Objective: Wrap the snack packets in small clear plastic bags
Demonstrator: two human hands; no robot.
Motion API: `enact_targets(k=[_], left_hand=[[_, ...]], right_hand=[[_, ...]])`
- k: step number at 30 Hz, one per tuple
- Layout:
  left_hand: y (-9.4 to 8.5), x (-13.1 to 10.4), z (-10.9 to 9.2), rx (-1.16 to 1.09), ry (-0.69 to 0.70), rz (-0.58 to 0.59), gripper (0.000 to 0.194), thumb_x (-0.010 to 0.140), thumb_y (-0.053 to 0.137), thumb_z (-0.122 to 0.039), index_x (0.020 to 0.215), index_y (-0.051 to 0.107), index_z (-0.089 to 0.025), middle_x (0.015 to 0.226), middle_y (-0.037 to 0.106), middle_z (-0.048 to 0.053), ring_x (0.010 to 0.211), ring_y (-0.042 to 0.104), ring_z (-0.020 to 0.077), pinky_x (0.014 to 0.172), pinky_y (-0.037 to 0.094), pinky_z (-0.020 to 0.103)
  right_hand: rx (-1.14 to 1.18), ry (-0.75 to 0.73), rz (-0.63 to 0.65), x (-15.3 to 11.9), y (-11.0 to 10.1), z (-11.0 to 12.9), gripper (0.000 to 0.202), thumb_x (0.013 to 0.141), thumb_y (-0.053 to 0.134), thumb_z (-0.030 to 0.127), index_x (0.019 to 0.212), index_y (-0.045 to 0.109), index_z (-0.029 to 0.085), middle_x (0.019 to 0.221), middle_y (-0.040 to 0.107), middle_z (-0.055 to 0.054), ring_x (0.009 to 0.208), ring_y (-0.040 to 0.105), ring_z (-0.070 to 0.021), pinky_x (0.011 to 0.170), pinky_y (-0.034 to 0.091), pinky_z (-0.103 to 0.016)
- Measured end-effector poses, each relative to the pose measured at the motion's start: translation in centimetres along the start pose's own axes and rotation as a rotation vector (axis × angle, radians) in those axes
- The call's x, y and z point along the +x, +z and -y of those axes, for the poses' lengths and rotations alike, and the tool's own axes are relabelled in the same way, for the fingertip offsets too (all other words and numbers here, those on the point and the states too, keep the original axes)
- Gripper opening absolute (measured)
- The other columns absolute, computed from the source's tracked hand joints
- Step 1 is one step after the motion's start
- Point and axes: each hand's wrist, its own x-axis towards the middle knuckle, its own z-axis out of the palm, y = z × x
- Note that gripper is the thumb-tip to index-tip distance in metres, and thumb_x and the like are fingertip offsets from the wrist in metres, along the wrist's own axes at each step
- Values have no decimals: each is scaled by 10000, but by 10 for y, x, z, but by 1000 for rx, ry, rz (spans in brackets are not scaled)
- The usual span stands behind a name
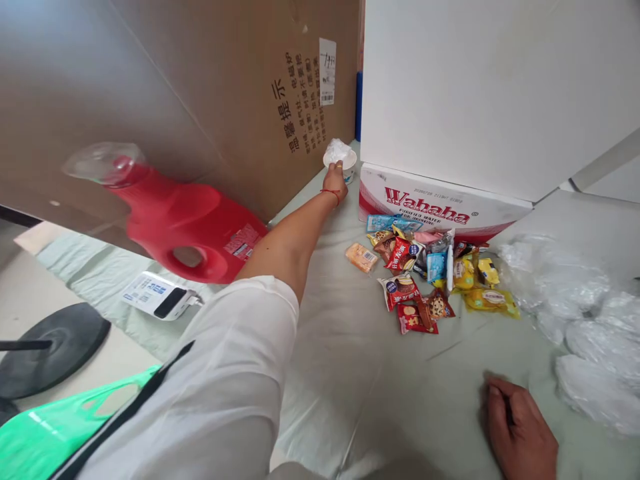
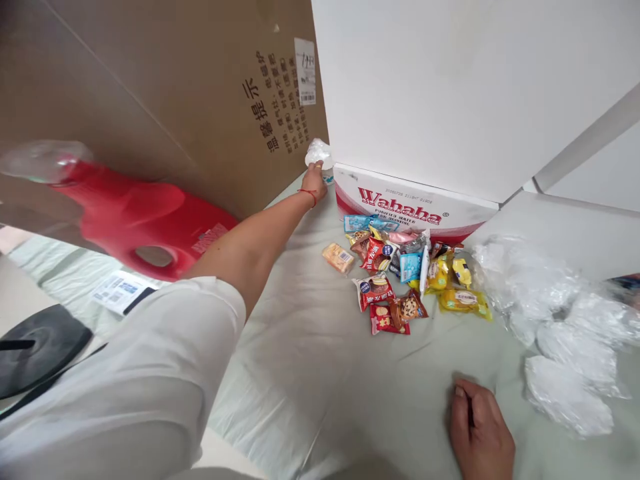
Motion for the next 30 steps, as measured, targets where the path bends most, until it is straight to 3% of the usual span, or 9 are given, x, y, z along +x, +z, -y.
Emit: enact_targets(k=[3, 6, 12, 16, 19, 22, 25, 28, 30], left_hand=[[-13, -22, 0, 54, -46, -21, 244, 908, 639, -284, 1100, 686, -140, 1235, 594, 183, 1236, 558, 335, 1132, 369, 444], [-41, -69, -8, 150, 13, -29, 167, 939, 552, -255, 978, 699, -188, 1119, 640, 128, 1136, 584, 278, 1080, 423, 391], [-107, -210, -48, 314, 223, 70, 250, 959, 454, -245, 1019, 690, -188, 1086, 657, 115, 997, 628, 227, 940, 496, 342], [-134, -310, -91, 337, 368, 234, 317, 1022, 383, -288, 1067, 688, -215, 1036, 658, 83, 912, 637, 197, 831, 513, 309], [-134, -371, -124, 348, 473, 363, 368, 1062, 323, -280, 1022, 685, -226, 978, 660, 73, 850, 621, 181, 771, 496, 296], [-118, -415, -149, 366, 605, 459, 380, 1082, 313, -257, 992, 679, -210, 928, 663, 76, 831, 603, 185, 758, 469, 304], [-99, -442, -166, 385, 757, 563, 323, 1067, 367, -214, 1011, 683, -182, 920, 667, 82, 808, 586, 192, 765, 471, 325], [-88, -453, -175, 409, 862, 596, 293, 1046, 409, -178, 992, 696, -166, 1055, 672, 112, 890, 582, 205, 799, 491, 340], [-87, -454, -177, 422, 888, 570, 283, 1044, 429, -188, 984, 706, -170, 1066, 662, 115, 933, 569, 216, 788, 491, 344]], right_hand=[[19, 7, -6, 0, -1, 2, 359, 959, 456, 515, 1018, 674, 235, 993, 746, -75, 895, 703, -259, 791, 521, -381], [50, 14, -16, 1, -2, 4, 374, 965, 447, 514, 1011, 683, 228, 993, 747, -84, 909, 698, -260, 815, 519, -378], [155, 48, -36, 8, -2, 5, 446, 956, 456, 568, 968, 705, 199, 950, 735, -97, 854, 676, -244, 806, 513, -376], [271, 100, -158, 10, -18, 30, 470, 943, 515, 599, 1016, 684, 167, 948, 676, -95, 757, 610, -193, 774, 524, -367], [424, -22, -207, 8, -41, 73, 425, 958, 564, 529, 1195, 616, 180, 1127, 626, -118, 905, 624, -198, 830, 561, -371], [491, -236, -129, 12, -61, 121, 429, 978, 571, 466, 1326, 537, 217, 1258, 579, -141, 1019, 633, -219, 802, 594, -363], [223, -339, 156, 24, -64, 152, 417, 991, 562, 424, 1340, 557, 195, 1246, 619, -153, 1074, 646, -264, 818, 585, -373], [-134, -315, 460, 39, -56, 160, 478, 972, 577, 326, 1411, 535, 142, 1335, 604, -191, 1036, 687, -289, 831, 549, -368], [-262, -322, 590, 47, -51, 160, 555, 946, 606, 311, 1461, 498, 133, 1390, 586, -205, 1017, 706, -292, 808, 535, -345]])
